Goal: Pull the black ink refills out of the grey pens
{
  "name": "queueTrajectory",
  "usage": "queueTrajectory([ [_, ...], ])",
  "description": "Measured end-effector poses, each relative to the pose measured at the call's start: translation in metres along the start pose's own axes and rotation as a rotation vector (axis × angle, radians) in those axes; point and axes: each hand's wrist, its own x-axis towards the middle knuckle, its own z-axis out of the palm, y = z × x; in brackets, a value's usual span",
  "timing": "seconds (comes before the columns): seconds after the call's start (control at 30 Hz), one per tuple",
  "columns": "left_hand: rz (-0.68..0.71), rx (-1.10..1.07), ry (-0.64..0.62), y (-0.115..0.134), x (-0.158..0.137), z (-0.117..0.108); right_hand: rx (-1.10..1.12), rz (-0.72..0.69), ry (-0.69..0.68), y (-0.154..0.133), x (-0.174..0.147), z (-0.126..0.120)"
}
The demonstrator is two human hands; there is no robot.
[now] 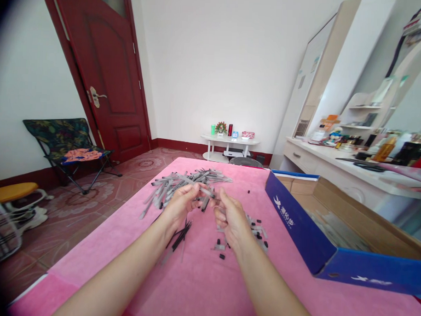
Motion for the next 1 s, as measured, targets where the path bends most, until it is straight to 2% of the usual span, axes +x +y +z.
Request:
queueTrajectory([
  [0.1,-0.012,-0.042,0.026,0.0006,0.0014,-0.0034,-0.046,0.125,-0.028,0.0014,0.0013,-0.0034],
  [0.17,-0.005,-0.041,0.025,0.0015,0.0013,-0.0031,-0.070,0.144,-0.057,0.0020,0.0016,-0.0045],
  [0.43,0.014,-0.031,0.037,-0.0028,0.0028,-0.0022,-0.129,0.047,-0.058,0.0056,0.0002,-0.0006],
  [0.6,-0.011,-0.037,0.081,-0.0034,0.0039,-0.0025,-0.280,-0.139,-0.004,0.0092,0.0013,-0.0015],
  [0.8,0.003,-0.013,0.105,-0.0036,0.0029,-0.0007,-0.302,-0.055,-0.029,0.0098,0.0009,-0.0021],
  [1.0,0.016,0.044,0.109,-0.0068,0.0040,0.0002,-0.450,-0.184,0.092,0.0090,0.0046,-0.0043],
])
